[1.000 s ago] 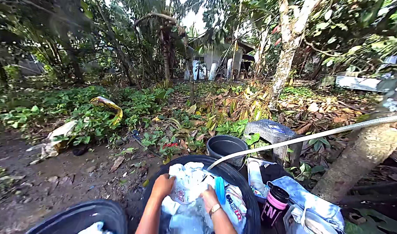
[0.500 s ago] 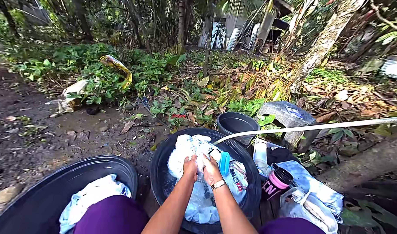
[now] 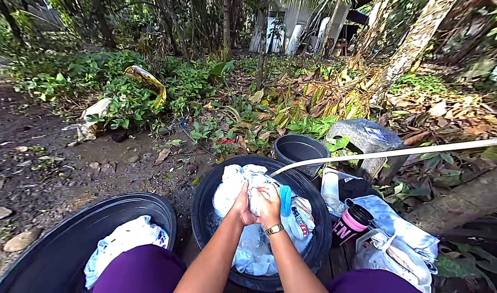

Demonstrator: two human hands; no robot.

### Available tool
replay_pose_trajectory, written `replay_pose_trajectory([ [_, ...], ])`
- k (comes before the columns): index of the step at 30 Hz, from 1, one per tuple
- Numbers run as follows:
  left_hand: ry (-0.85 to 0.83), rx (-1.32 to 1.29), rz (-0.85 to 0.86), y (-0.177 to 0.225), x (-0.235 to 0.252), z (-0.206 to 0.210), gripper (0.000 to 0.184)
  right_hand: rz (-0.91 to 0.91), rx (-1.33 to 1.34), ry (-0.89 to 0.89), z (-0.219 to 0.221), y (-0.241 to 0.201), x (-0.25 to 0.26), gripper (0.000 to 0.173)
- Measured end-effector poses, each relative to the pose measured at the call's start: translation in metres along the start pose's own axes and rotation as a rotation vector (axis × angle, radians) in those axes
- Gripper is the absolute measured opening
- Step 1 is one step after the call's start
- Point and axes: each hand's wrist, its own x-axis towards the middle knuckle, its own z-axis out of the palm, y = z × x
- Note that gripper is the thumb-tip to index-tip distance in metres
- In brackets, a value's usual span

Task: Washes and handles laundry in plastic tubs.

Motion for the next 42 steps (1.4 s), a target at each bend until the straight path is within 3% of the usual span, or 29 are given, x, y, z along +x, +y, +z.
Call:
replay_pose_trajectory([
  [2,0.101,-0.122,0.167,0.005,0.001,0.007,0.053,0.063,0.156,-0.030,0.007,-0.011,-0.003,0.035],
  [4,0.282,-0.156,0.415,0.011,0.000,0.017,0.022,0.157,0.306,0.073,0.016,-0.026,-0.004,0.033],
  [7,0.358,0.130,0.817,0.018,-0.010,0.035,0.037,0.361,0.397,0.251,0.024,-0.053,0.008,0.036],
  [10,0.222,0.616,1.213,0.018,-0.023,0.041,0.022,0.556,0.464,0.179,0.016,-0.076,0.031,0.043],
  [11,0.167,0.784,1.370,0.016,-0.026,0.040,0.014,0.606,0.468,0.089,0.010,-0.081,0.039,0.045],
  [14,-0.051,1.142,1.788,0.005,-0.029,0.034,0.018,0.632,0.285,-0.393,-0.016,-0.082,0.062,0.050],
  [16,-0.196,1.297,1.947,-0.010,-0.025,0.028,0.020,0.604,0.036,-0.672,-0.030,-0.083,0.070,0.045],
  [18,-0.340,1.433,2.068,-0.031,-0.016,0.018,0.019,0.604,-0.242,-0.834,-0.038,-0.083,0.067,0.035],
  [20,-0.482,1.621,2.113,-0.048,-0.007,0.006,0.021,0.606,-0.428,-1.010,-0.041,-0.071,0.059,0.034],
  [22,-0.616,1.898,1.969,-0.062,-0.003,-0.007,0.019,0.593,-0.597,-1.181,-0.037,-0.052,0.047,0.034],
  [26,-0.859,2.387,1.178,-0.085,-0.005,-0.016,0.020,0.577,-1.072,-1.449,-0.009,-0.019,0.019,0.038],
  [27,-0.889,2.447,1.006,-0.084,-0.004,-0.017,0.023,0.588,-1.062,-1.387,-0.008,-0.009,0.014,0.040],
  [29,-0.849,2.485,0.698,-0.066,-0.006,-0.019,0.031,0.644,-0.910,-1.104,-0.008,0.001,0.014,0.046],
  [31,-0.605,2.469,0.413,-0.027,-0.012,-0.021,0.031,0.711,-0.761,-0.831,-0.010,0.007,0.028,0.051],
  [33,-0.271,2.455,0.173,0.021,-0.021,-0.033,0.032,0.733,-0.898,-0.733,-0.023,0.024,0.038,0.049],
  [36,0.153,2.442,-0.065,0.086,-0.033,-0.081,0.034,0.700,-1.434,-0.988,-0.049,0.039,0.032,0.045],
  [38,0.379,2.366,-0.237,0.117,-0.044,-0.117,0.033,0.773,-1.652,-1.195,-0.053,0.035,0.018,0.045],
  [40,0.610,2.266,-0.430,0.131,-0.052,-0.151,0.039,0.865,-1.709,-1.269,-0.057,0.039,0.006,0.043],
  [42,0.822,2.180,-0.562,0.131,-0.052,-0.175,0.052,0.935,-1.667,-1.201,-0.063,0.052,-0.003,0.040],
])
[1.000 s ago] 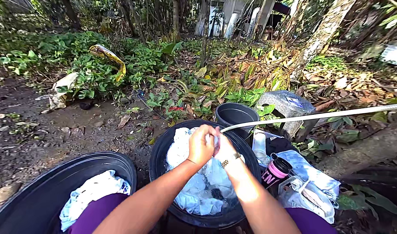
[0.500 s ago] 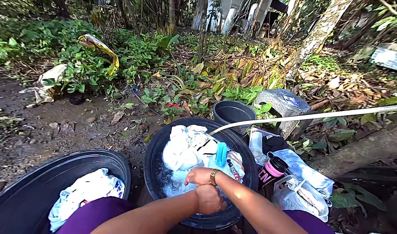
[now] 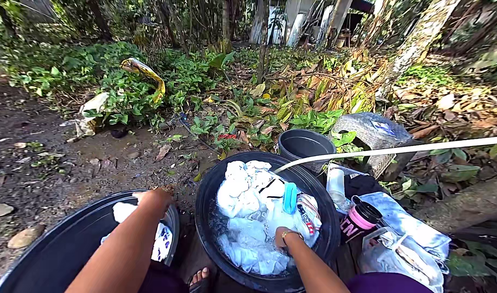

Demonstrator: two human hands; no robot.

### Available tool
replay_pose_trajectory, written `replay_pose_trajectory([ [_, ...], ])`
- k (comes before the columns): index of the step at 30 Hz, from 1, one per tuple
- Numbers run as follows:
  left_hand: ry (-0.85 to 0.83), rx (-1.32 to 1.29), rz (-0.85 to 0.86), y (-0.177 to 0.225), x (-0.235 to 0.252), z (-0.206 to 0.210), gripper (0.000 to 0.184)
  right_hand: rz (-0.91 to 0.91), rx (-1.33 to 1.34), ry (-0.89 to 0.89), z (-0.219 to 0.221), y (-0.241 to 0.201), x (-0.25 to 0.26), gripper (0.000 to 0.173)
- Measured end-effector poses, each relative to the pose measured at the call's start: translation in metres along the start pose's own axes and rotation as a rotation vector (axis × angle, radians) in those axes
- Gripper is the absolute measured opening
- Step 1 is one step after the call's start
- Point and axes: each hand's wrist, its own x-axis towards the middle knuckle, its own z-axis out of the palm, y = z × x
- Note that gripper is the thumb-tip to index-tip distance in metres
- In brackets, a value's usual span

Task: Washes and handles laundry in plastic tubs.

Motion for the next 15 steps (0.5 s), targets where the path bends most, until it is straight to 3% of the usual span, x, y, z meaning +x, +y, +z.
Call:
replay_pose_trajectory([
  [2,0.013,-0.009,0.020,0.000,0.001,0.001,0.052,0.032,0.083,0.063,0.005,-0.003,0.006,0.039],
  [6,0.078,-0.176,0.427,0.016,-0.020,-0.027,0.051,-0.012,0.245,0.314,0.000,-0.011,0.023,0.048],
  [11,0.122,-0.214,0.662,0.066,-0.061,-0.046,0.051,-0.083,0.326,0.294,0.027,-0.020,0.059,0.059],
  [15,0.091,-0.293,0.771,0.097,-0.082,-0.040,0.051,-0.098,0.290,0.283,0.030,-0.024,0.055,0.045],
])
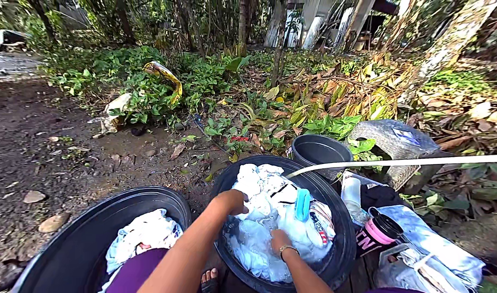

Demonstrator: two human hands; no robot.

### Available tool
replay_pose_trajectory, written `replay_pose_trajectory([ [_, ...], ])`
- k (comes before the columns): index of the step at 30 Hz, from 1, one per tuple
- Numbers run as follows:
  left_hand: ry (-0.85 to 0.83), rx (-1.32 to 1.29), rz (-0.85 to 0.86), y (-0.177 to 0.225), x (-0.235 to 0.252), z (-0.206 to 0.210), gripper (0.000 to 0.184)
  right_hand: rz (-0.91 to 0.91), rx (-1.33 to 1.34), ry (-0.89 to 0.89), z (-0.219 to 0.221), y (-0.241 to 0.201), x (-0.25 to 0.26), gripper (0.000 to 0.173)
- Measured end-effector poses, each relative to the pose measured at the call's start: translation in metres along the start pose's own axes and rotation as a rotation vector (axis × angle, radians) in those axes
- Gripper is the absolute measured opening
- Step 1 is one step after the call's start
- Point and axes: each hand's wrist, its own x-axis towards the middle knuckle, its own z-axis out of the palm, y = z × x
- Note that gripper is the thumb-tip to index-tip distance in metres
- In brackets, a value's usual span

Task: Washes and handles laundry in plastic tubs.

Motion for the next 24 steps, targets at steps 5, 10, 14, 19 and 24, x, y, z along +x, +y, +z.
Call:
replay_pose_trajectory([
  [5,0.029,-0.365,0.010,0.022,0.012,0.023,0.054,-0.076,0.350,0.102,-0.071,-0.008,-0.022,0.034],
  [10,0.069,-1.350,-0.118,0.053,0.018,0.037,0.070,-0.423,0.327,0.248,-0.140,-0.046,-0.107,0.018],
  [14,0.143,-1.674,-0.129,0.069,0.027,0.029,0.046,-0.677,0.563,0.397,-0.137,-0.051,-0.123,0.007],
  [19,0.412,-1.780,-0.033,0.076,0.018,0.014,0.032,-0.647,1.424,0.516,-0.117,-0.050,-0.096,0.004],
  [24,0.294,-1.701,0.150,0.087,0.009,0.016,0.029,-0.594,2.043,0.274,-0.115,-0.075,-0.103,0.041],
])
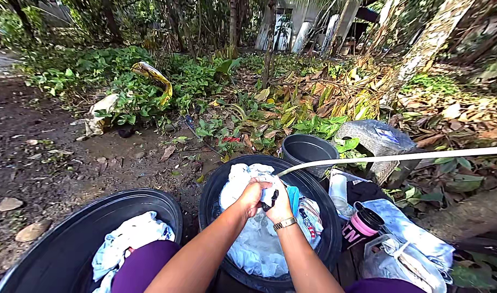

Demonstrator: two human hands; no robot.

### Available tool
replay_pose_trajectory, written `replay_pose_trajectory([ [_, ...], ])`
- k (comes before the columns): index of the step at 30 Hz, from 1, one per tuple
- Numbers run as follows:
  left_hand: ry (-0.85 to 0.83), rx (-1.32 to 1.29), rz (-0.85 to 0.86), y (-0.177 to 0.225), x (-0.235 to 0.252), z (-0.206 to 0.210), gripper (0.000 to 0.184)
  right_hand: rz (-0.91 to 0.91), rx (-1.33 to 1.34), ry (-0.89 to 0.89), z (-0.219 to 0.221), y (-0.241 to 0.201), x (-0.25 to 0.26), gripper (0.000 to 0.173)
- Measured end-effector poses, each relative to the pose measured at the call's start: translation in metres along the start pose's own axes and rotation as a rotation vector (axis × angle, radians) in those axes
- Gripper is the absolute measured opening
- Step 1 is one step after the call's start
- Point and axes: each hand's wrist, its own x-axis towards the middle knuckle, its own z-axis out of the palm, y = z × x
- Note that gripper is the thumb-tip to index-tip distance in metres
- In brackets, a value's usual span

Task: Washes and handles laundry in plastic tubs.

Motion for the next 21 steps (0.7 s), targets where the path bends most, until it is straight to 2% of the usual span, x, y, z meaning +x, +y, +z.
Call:
replay_pose_trajectory([
  [1,-0.027,0.011,-0.010,-0.001,0.000,0.000,0.029,0.024,0.023,-0.026,-0.002,0.000,0.000,0.040],
  [2,-0.039,0.040,-0.025,-0.002,0.000,-0.002,0.037,0.011,-0.010,-0.055,-0.007,0.000,0.002,0.035],
  [4,-0.025,0.162,-0.060,-0.003,0.001,-0.005,0.075,-0.080,-0.170,-0.073,-0.012,0.001,0.004,0.024],
  [6,0.015,0.263,-0.099,-0.003,0.001,-0.007,0.107,-0.181,-0.311,-0.101,-0.014,0.004,0.005,0.020],
  [7,0.029,0.289,-0.126,-0.002,0.001,-0.008,0.116,-0.237,-0.331,-0.122,-0.016,0.008,0.006,0.020],
  [8,0.019,0.321,-0.150,-0.001,0.001,-0.010,0.117,-0.285,-0.315,-0.133,-0.018,0.012,0.007,0.018],
  [9,-0.018,0.355,-0.166,0.001,0.000,-0.012,0.111,-0.318,-0.286,-0.139,-0.019,0.014,0.008,0.016],
  [12,-0.180,0.463,-0.187,0.009,-0.003,-0.019,0.068,-0.363,-0.226,-0.231,-0.022,0.013,0.009,0.020],
  [14,-0.264,0.552,-0.184,0.010,-0.003,-0.023,0.050,-0.335,-0.204,-0.279,-0.023,0.008,0.006,0.023],
  [19,-0.399,0.650,-0.197,-0.003,0.000,-0.026,0.032,-0.261,-0.226,-0.342,-0.029,-0.002,0.007,0.031],
  [21,-0.395,0.751,-0.198,-0.006,-0.001,-0.024,0.022,-0.193,-0.226,-0.276,-0.025,-0.004,0.004,0.044],
])
